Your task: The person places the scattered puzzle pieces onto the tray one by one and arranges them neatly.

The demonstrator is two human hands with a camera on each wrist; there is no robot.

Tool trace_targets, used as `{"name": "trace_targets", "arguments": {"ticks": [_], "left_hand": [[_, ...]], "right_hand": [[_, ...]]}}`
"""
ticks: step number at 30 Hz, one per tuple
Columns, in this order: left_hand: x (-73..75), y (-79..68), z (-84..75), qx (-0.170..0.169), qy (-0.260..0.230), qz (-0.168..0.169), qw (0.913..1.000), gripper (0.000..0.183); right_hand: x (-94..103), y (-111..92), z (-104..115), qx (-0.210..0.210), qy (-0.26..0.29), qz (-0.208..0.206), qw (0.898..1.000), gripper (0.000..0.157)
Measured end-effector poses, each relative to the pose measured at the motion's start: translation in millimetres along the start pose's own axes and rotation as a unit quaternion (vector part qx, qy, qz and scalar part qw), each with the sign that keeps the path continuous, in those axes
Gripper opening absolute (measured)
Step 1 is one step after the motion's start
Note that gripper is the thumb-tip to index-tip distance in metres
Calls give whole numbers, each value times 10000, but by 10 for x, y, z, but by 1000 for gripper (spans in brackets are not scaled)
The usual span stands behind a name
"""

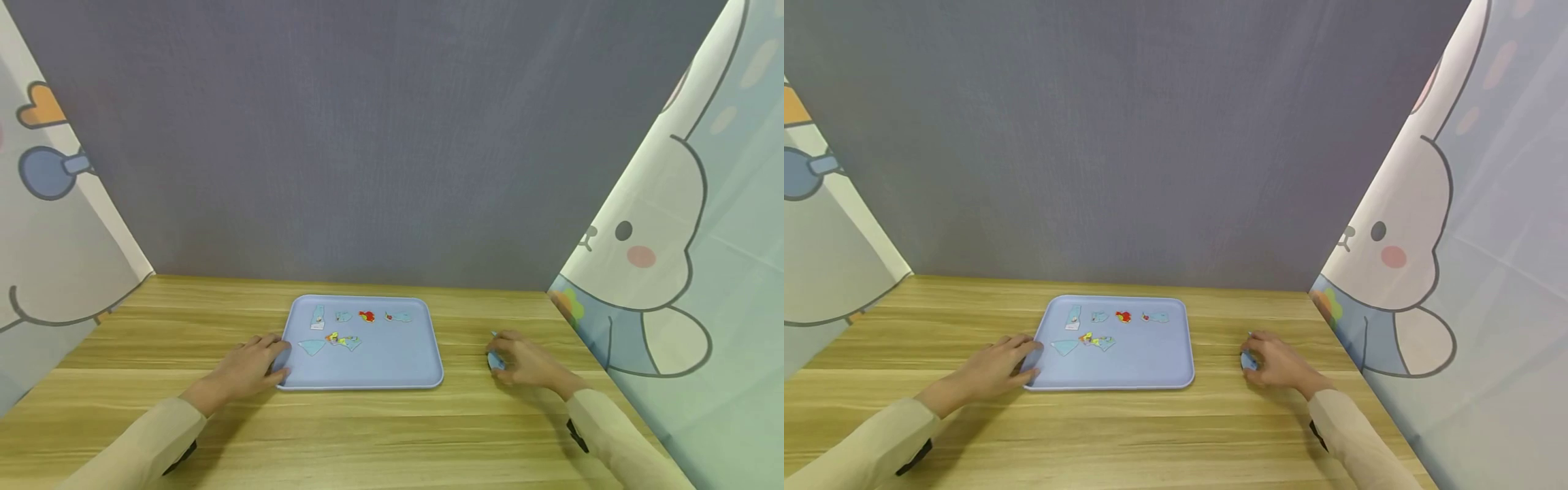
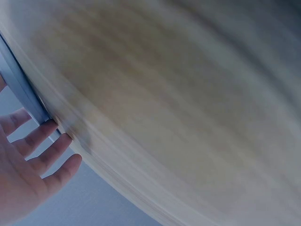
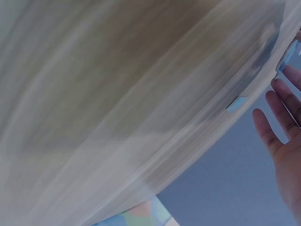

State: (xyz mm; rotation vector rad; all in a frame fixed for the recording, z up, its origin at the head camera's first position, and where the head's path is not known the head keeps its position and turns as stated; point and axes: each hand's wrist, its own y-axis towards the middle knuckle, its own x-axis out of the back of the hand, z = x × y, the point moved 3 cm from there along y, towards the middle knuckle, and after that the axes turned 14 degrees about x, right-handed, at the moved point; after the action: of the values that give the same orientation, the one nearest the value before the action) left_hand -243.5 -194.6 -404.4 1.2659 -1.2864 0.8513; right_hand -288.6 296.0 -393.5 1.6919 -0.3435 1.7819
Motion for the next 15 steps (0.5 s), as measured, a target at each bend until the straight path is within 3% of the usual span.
{"name": "trace_targets", "arguments": {"ticks": [7,15], "left_hand": [[-13,0,9,6,-1,18,10000,47],[6,-6,-1,51,-26,33,10000,47]], "right_hand": [[-36,132,72,307,-366,6,9989,35],[-47,316,136,467,-60,105,9988,38]]}}
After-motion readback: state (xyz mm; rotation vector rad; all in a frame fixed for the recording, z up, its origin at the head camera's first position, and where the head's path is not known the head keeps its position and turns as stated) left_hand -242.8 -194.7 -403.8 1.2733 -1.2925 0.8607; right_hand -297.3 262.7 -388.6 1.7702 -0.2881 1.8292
